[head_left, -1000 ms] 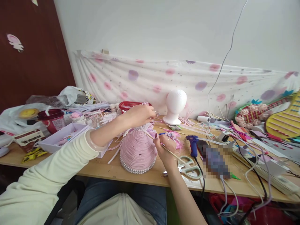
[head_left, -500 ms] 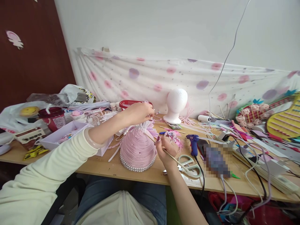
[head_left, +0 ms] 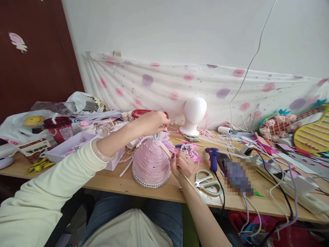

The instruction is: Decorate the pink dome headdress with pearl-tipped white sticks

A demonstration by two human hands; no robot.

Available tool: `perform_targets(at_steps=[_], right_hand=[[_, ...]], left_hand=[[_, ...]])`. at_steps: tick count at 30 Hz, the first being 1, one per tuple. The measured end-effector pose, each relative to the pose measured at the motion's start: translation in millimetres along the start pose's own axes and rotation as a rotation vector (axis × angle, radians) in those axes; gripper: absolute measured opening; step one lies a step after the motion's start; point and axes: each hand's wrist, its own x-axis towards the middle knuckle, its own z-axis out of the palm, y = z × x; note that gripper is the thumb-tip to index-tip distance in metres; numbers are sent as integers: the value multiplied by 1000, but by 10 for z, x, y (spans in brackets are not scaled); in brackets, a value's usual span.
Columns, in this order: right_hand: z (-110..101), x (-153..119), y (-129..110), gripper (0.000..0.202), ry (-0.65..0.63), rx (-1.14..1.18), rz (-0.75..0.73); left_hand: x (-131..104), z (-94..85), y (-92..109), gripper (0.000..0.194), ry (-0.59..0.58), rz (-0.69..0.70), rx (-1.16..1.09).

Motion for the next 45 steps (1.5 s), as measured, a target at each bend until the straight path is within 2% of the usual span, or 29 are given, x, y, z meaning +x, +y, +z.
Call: perform_targets(at_steps=[3,8,14,16,21,27,34,37,41,43,45], right_hand=[[3,4,-6,42,-6,-26,-97],[108,-24,41,33,142,-6,-135],[102,-18,34,39,56,37,-174],[92,-17,28,37,53,38,-169],[142,8,26,35,199,-16,-34],[162,79,8,41,37,3,44],[171,120,34,40,72,3,335],[187,269,114,46,34,77,456],[188,595,221,41,-142,135,504],[194,733,241,39,-215,159,495],[204,819,239,39,-249,175,478]], left_hand=[[5,13,-8,15,5,8,3],[6,29,-6,15,7,-2,6],[4,18,-9,16,10,8,6],[-1,13,-11,15,12,10,7],[-22,5,-10,15,6,-3,18],[-22,15,-19,16,13,-5,5],[-79,20,44,18,15,-59,-6],[-80,40,61,19,27,-46,-13],[-86,28,79,18,21,-16,-8],[-168,-3,145,18,86,-21,-9],[-338,-25,288,19,240,-39,-22]])
